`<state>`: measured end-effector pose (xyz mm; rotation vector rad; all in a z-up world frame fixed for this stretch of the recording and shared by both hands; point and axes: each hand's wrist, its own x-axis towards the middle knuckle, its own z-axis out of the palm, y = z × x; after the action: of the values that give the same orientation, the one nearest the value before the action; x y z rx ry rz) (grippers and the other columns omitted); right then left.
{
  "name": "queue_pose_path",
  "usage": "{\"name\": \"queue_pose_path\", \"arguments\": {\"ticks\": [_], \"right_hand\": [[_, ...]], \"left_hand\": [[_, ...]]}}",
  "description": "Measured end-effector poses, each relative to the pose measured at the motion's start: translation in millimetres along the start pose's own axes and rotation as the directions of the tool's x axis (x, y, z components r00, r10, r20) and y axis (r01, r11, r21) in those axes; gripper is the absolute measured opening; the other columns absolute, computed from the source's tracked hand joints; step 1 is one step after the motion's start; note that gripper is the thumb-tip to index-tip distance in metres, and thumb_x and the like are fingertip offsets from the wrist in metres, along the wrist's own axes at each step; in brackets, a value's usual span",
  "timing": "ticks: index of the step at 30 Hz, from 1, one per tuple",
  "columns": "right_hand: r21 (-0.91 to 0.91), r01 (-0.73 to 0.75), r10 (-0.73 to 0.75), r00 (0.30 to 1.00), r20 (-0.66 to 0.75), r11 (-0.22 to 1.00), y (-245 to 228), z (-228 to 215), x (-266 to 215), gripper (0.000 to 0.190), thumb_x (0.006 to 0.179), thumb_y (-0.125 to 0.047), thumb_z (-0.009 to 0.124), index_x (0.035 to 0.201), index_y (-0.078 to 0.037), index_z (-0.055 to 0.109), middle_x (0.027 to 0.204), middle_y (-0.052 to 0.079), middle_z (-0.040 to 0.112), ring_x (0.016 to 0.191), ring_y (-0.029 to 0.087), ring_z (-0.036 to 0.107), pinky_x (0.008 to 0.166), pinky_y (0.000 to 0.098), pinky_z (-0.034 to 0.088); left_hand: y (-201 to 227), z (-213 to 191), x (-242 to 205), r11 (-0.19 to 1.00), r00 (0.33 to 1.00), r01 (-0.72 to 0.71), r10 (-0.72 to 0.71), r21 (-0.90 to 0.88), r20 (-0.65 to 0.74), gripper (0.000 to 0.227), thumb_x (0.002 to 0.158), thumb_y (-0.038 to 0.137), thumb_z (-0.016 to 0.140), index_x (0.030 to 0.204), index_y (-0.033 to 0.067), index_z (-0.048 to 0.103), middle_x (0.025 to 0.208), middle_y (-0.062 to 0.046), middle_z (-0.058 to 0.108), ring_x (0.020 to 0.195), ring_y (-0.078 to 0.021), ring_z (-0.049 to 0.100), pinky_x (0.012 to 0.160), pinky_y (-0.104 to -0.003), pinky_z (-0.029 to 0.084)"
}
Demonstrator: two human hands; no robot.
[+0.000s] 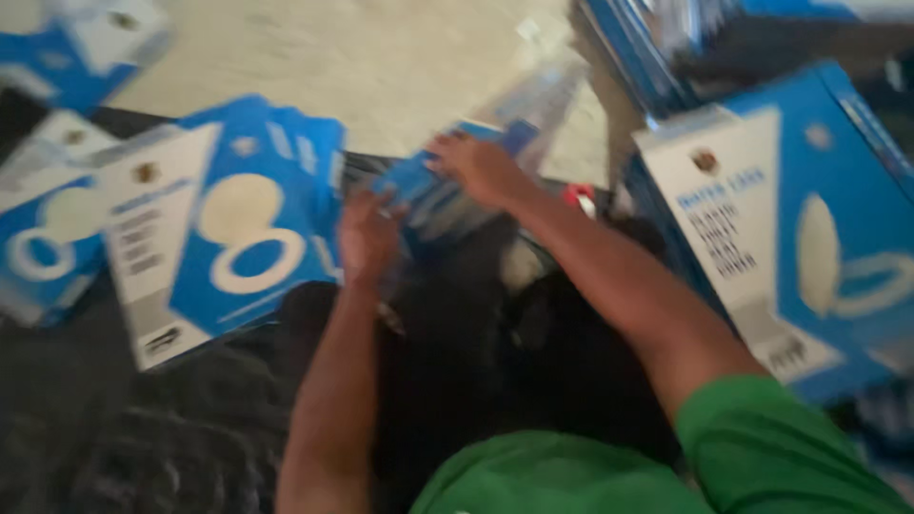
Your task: The person sits on the floor and repeatedly packs flat blue and white boxes into larger cardboard boxes. They fold the flaps, apply clear packing tape with a handheld dispenser, and stack the sealed boxes to the side.
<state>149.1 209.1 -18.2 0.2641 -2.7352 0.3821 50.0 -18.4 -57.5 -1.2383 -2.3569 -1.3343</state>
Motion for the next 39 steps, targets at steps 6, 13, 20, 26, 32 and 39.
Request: {"name": "queue_pose_path", "arguments": {"ticks": [6, 13, 20, 26, 32, 39], "right_hand": [[0.512, -0.371, 0.498, 0.857, -0.134, 0.775, 63.8, -55.2, -132.5, 0.021, 0.102, -0.021, 0.072, 0.113, -0.004, 0.076, 0.104, 0.012, 0.077, 0.094, 0.022, 0.075, 0.083, 0.0349, 0.06], [0.642, -0.712, 0.88, 0.072, 0.469, -0.284, 124.8, 113.6, -357.0, 0.028, 0.096, -0.023, 0.067, 0.114, -0.002, 0.075, 0.099, 0.009, 0.077, 0.082, 0.016, 0.068, 0.071, 0.0341, 0.051], [0.352, -0.885, 0.877, -0.117, 0.466, -0.305, 186.8, 207.4, -424.0, 0.033, 0.095, -0.03, 0.074, 0.118, -0.005, 0.073, 0.1, 0.007, 0.074, 0.087, 0.019, 0.069, 0.074, 0.041, 0.055], [0.655, -0.703, 0.876, 0.097, 0.473, -0.276, 193.2, 217.5, -414.0, 0.04, 0.083, -0.01, 0.083, 0.117, -0.005, 0.063, 0.102, 0.01, 0.068, 0.088, 0.023, 0.07, 0.074, 0.0409, 0.059], [0.292, -0.93, 0.925, -0.11, 0.365, -0.225, 194.2, 189.9, -388.6, 0.025, 0.09, -0.013, 0.08, 0.108, -0.005, 0.066, 0.096, 0.009, 0.071, 0.087, 0.022, 0.07, 0.07, 0.0343, 0.052], [0.353, -0.816, 0.843, -0.272, 0.465, -0.458, 182.6, 168.0, -370.0, 0.027, 0.089, -0.011, 0.078, 0.113, -0.007, 0.066, 0.1, 0.008, 0.073, 0.09, 0.018, 0.073, 0.072, 0.0285, 0.059]], "left_hand": [[-3.8, -15.9, -10.5, 1.0, 1.0, -0.013, 0.013, 0.0, -0.008, 0.031, 0.088, 0.011, 0.088, 0.115, 0.0019, 0.078, 0.137, -0.019, 0.068, 0.096, -0.0279, 0.073, 0.079, -0.039, 0.059], [-12.2, -28.8, -11.5, 0.997, 0.999, -0.049, 0.049, 0.052, 0.002, 0.027, 0.093, 0.003, 0.09, 0.114, -0.0015, 0.074, 0.141, -0.025, 0.068, 0.096, -0.0258, 0.073, 0.076, -0.035, 0.057], [-14.6, -34.2, -14.8, 0.998, 0.997, 0.07, -0.07, 0.0, 0.01, 0.024, 0.095, -0.002, 0.084, 0.111, 0.0009, 0.066, 0.142, -0.03, 0.067, 0.101, -0.0267, 0.074, 0.067, -0.029, 0.056], [-1.4, -34.5, -7.8, 0.997, 0.999, -0.016, 0.013, 0.071, 0.035, 0.03, 0.108, 0.007, 0.087, 0.118, 0.0032, 0.059, 0.146, -0.026, 0.064, 0.118, -0.0333, 0.075, 0.088, -0.037, 0.063], [-3.7, -39.3, -7.4, 0.997, 0.997, 0.045, -0.049, 0.067, 0.059, 0.032, 0.104, 0.012, 0.085, 0.118, 0.0026, 0.058, 0.144, -0.031, 0.064, 0.11, -0.0309, 0.071, 0.083, -0.036, 0.062], [-14.5, -40.4, -6.0, 0.997, 0.992, -0.078, 0.079, -0.008, 0.094, 0.033, 0.112, 0.011, 0.084, 0.129, 0.0045, 0.056, 0.149, -0.032, 0.057, 0.128, -0.0378, 0.07, 0.09, -0.039, 0.066]]}}
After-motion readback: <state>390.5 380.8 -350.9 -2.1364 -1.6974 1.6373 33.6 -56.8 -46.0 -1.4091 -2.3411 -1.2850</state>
